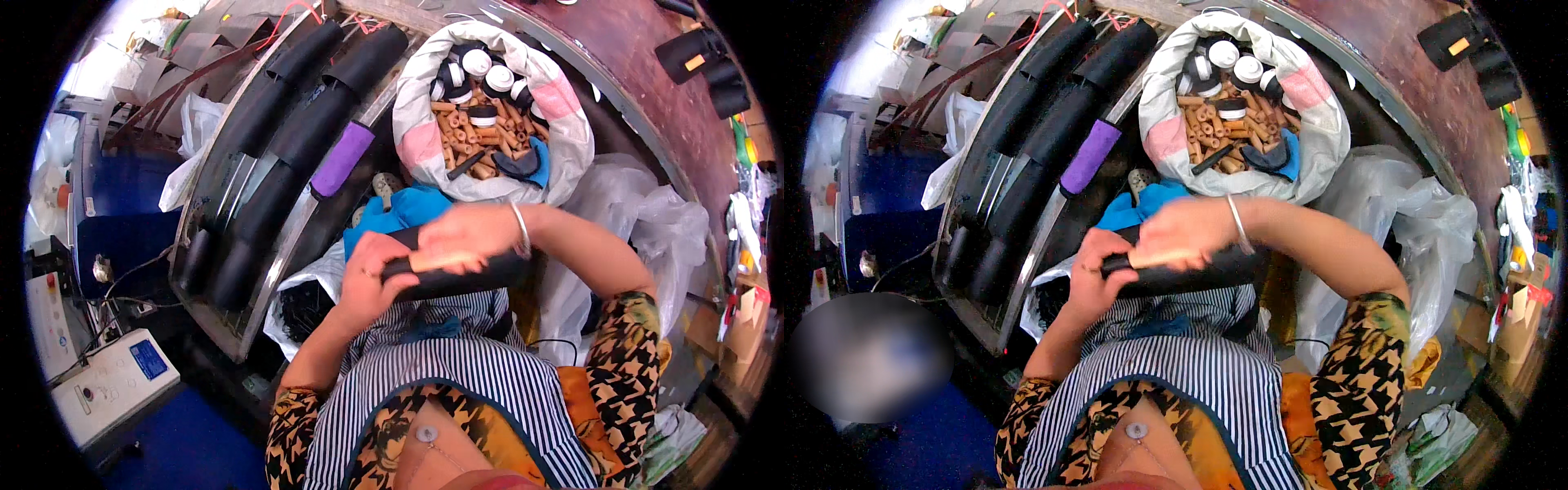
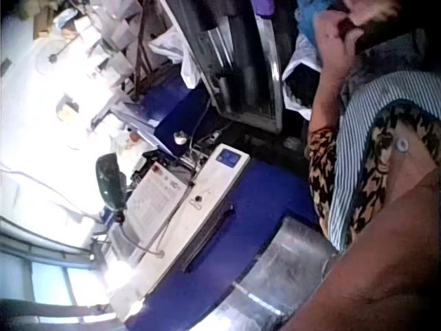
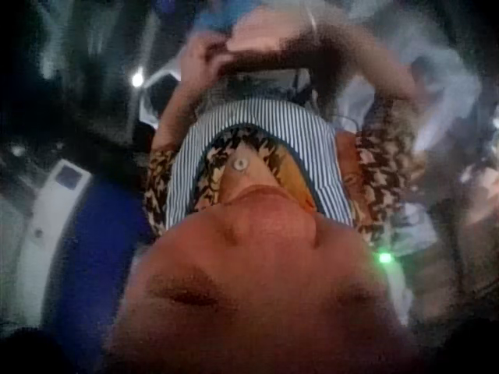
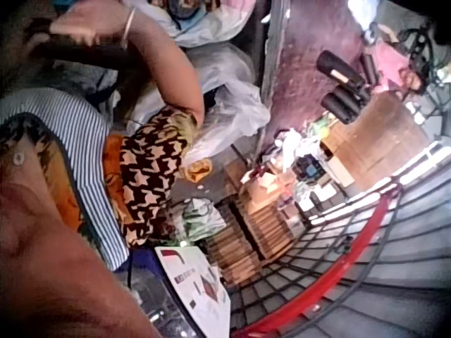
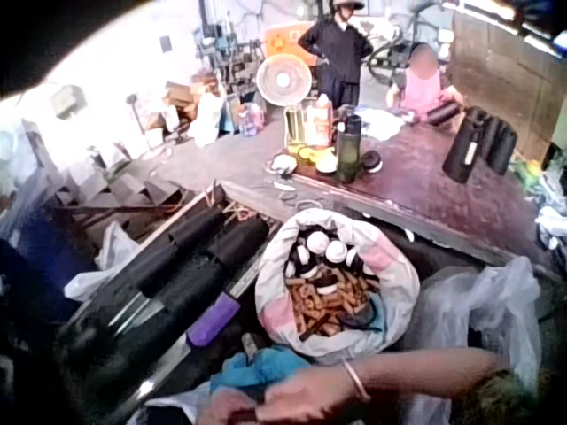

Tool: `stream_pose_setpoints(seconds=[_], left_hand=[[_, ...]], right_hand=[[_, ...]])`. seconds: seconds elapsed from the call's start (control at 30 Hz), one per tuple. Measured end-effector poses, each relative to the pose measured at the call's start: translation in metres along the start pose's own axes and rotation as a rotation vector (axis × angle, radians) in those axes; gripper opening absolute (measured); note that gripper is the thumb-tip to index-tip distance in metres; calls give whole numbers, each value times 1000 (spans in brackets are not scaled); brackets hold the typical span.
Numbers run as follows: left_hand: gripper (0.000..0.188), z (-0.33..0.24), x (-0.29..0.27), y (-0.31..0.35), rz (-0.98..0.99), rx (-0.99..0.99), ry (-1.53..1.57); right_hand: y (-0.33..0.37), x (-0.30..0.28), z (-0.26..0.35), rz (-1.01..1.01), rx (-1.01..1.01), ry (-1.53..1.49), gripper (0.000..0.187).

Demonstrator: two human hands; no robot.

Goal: The person wipes a black conical object with a blue cloth and then inserts several small white and wooden pieces into the top of the object before placing it aside.

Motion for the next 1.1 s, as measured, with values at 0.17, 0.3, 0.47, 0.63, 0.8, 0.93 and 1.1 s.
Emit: stream_pose_setpoints(seconds=[0.17,0.3,0.47,0.63,0.8,0.93,1.1], left_hand=[[25,29,-26,-8,-521,-814,542],[35,59,-47,40,-654,-937,1105],[28,46,-34,56,-612,-1076,1295],[24,54,-16,51,-813,-1000,1486],[23,37,-6,23,-856,-821,1626],[17,29,5,-4,-870,-805,1735],[14,9,20,-10,-757,-803,1824]], right_hand=[[-47,-160,-130,-1158,74,717,26],[-72,-212,-184,-1128,487,876,31],[-109,-238,-202,-804,614,1139,30],[-92,-251,-216,-702,503,1128,28],[-10,-230,-215,-1048,452,1161,22],[63,-141,-129,-1496,-206,756,12],[73,-27,-36,-1230,-439,-141,5]])
Point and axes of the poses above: each hand's wrist, its own y-axis away from the middle knuckle, its own x-axis out of the palm, z = x × y, the point moved 1 cm from there along -y, towards the middle knuckle, and after that the axes turned 3 degrees about x, right-handed, at the moved point
